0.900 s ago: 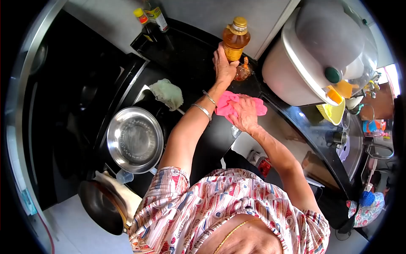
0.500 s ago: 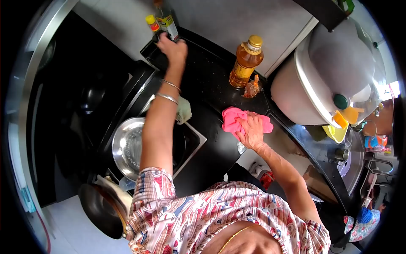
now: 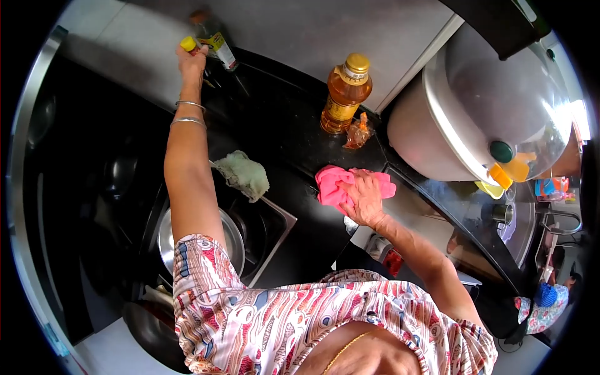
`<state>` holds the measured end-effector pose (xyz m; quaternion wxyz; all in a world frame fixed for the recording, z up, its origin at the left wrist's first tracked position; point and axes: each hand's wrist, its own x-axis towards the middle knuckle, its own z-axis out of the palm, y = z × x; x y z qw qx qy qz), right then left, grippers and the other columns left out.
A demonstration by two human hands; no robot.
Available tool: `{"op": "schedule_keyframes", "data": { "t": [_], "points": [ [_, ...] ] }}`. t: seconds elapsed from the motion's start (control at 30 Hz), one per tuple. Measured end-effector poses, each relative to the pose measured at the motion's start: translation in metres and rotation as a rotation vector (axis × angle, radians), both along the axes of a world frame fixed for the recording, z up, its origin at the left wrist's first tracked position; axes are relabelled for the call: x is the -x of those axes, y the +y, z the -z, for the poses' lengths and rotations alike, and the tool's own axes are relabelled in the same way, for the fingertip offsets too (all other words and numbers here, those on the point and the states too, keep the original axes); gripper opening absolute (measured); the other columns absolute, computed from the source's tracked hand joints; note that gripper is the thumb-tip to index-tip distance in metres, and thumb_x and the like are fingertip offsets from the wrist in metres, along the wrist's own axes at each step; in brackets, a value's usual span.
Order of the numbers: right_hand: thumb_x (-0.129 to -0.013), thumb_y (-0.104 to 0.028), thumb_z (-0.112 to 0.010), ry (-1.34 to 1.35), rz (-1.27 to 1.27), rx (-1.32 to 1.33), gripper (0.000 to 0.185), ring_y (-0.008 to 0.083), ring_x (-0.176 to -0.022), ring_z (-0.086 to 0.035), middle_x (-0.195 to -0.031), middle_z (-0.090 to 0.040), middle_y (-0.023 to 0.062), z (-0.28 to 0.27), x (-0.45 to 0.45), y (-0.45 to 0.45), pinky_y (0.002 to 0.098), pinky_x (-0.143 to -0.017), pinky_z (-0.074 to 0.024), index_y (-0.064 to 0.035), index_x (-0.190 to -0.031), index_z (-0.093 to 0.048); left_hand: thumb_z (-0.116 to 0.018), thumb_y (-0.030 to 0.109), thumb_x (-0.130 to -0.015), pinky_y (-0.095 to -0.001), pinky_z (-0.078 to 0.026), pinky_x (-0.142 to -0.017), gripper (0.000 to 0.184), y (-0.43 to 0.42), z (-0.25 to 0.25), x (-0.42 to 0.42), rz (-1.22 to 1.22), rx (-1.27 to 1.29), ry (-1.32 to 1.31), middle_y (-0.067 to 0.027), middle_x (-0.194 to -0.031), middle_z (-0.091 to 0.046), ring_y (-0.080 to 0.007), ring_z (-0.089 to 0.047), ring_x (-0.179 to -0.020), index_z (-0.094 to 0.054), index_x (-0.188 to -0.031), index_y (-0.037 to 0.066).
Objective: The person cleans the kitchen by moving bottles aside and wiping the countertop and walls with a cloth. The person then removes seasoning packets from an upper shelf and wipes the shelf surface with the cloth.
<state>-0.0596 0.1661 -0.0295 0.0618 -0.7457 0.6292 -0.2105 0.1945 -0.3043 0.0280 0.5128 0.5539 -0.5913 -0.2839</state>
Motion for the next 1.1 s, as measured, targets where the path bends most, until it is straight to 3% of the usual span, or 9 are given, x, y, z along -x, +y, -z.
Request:
{"op": "schedule_keyframes", "data": {
  "t": [0.13,0.27,0.33,0.53,0.57,0.67,0.77,0.87,1.1],
  "points": [
    [-0.066,-0.029,-0.066,0.002,-0.001,-0.005,0.047,0.0332,-0.115,-0.040,-0.118,-0.047,0.0156,0.002,0.001,0.000,0.0497,-0.099,-0.0278,-0.0148,-0.110,-0.056,-0.072,0.016,-0.073,-0.0334,-0.046,-0.081,0.050,-0.006,0.006,-0.001,-0.194,0.086,-0.132,-0.0109,-0.091,-0.061,-0.0211,-0.060,-0.087,-0.045,-0.113,0.003],
    [-0.065,-0.028,-0.067,0.006,0.011,0.034,0.047,0.0329,-0.115,-0.041,-0.116,-0.049,0.0154,0.003,-0.001,0.000,0.0495,-0.098,-0.0285,-0.0149,-0.109,-0.057,-0.070,0.017,-0.076,-0.0324,-0.046,-0.079,0.043,0.000,0.010,-0.004,-0.186,0.081,-0.196,-0.0111,-0.090,-0.061,-0.0196,-0.060,-0.084,-0.046,-0.109,0.002],
    [-0.065,-0.027,-0.068,0.011,0.028,0.041,0.047,0.0327,-0.114,-0.041,-0.115,-0.049,0.0153,0.004,0.000,0.001,0.0494,-0.098,-0.0287,-0.0151,-0.108,-0.057,-0.068,0.015,-0.079,-0.0315,-0.048,-0.075,0.036,0.027,0.004,0.007,-0.077,0.098,0.031,-0.0113,-0.090,-0.062,-0.0192,-0.060,-0.083,-0.047,-0.105,0.001],
    [-0.066,-0.026,-0.067,-0.026,0.009,0.084,0.044,0.0322,-0.114,-0.042,-0.114,-0.050,0.0145,0.003,0.000,0.001,0.0482,-0.096,-0.0303,-0.0157,-0.108,-0.057,-0.069,0.011,-0.078,-0.0274,-0.049,-0.069,0.035,0.102,-0.014,0.051,0.087,0.079,0.012,-0.0088,-0.089,-0.060,-0.0149,-0.058,-0.080,-0.050,-0.106,0.001],
    [-0.067,-0.027,-0.066,-0.025,0.000,0.073,0.044,0.0323,-0.114,-0.041,-0.115,-0.049,0.0149,0.004,0.001,0.001,0.0482,-0.097,-0.0294,-0.0152,-0.109,-0.056,-0.070,0.012,-0.078,-0.0275,-0.049,-0.074,0.037,0.121,-0.021,0.062,0.161,-0.010,0.141,-0.0079,-0.092,-0.060,-0.0149,-0.058,-0.082,-0.050,-0.108,0.002],
    [-0.068,-0.028,-0.065,-0.007,0.008,0.032,0.044,0.0322,-0.115,-0.040,-0.115,-0.048,0.0153,0.000,0.000,0.002,0.0481,-0.098,-0.0281,-0.0147,-0.110,-0.056,-0.070,0.014,-0.077,-0.0292,-0.047,-0.080,0.040,0.147,-0.021,0.090,0.221,-0.048,0.082,-0.0080,-0.095,-0.060,-0.0160,-0.057,-0.086,-0.049,-0.110,0.003],
    [-0.069,-0.029,-0.064,-0.003,0.008,0.036,0.045,0.0320,-0.115,-0.040,-0.115,-0.048,0.0155,0.002,0.000,0.002,0.0479,-0.098,-0.0273,-0.0146,-0.110,-0.055,-0.070,0.016,-0.077,-0.0308,-0.046,-0.081,0.042,0.160,-0.013,0.122,0.333,-0.021,0.180,-0.0082,-0.098,-0.061,-0.0181,-0.058,-0.089,-0.049,-0.111,0.002],
    [-0.069,-0.029,-0.065,-0.004,0.008,0.048,0.045,0.0320,-0.115,-0.040,-0.116,-0.048,0.0154,0.003,0.000,0.003,0.0477,-0.098,-0.0272,-0.0151,-0.111,-0.055,-0.071,0.019,-0.075,-0.0328,-0.046,-0.081,0.042,0.179,-0.016,0.149,0.312,-0.017,0.045,-0.0142,-0.097,-0.063,-0.0231,-0.061,-0.092,-0.052,-0.110,0.003],
    [-0.070,-0.031,-0.066,0.015,0.027,0.014,0.045,0.0317,-0.117,-0.039,-0.119,-0.047,0.0153,0.004,0.000,0.004,0.0473,-0.099,-0.0268,-0.0160,-0.112,-0.056,-0.071,0.019,-0.074,-0.0343,-0.048,-0.075,0.040,0.209,-0.027,0.171,0.312,0.016,0.007,-0.0148,-0.090,-0.064,-0.0255,-0.062,-0.083,-0.053,-0.106,0.003]
  ]
}}
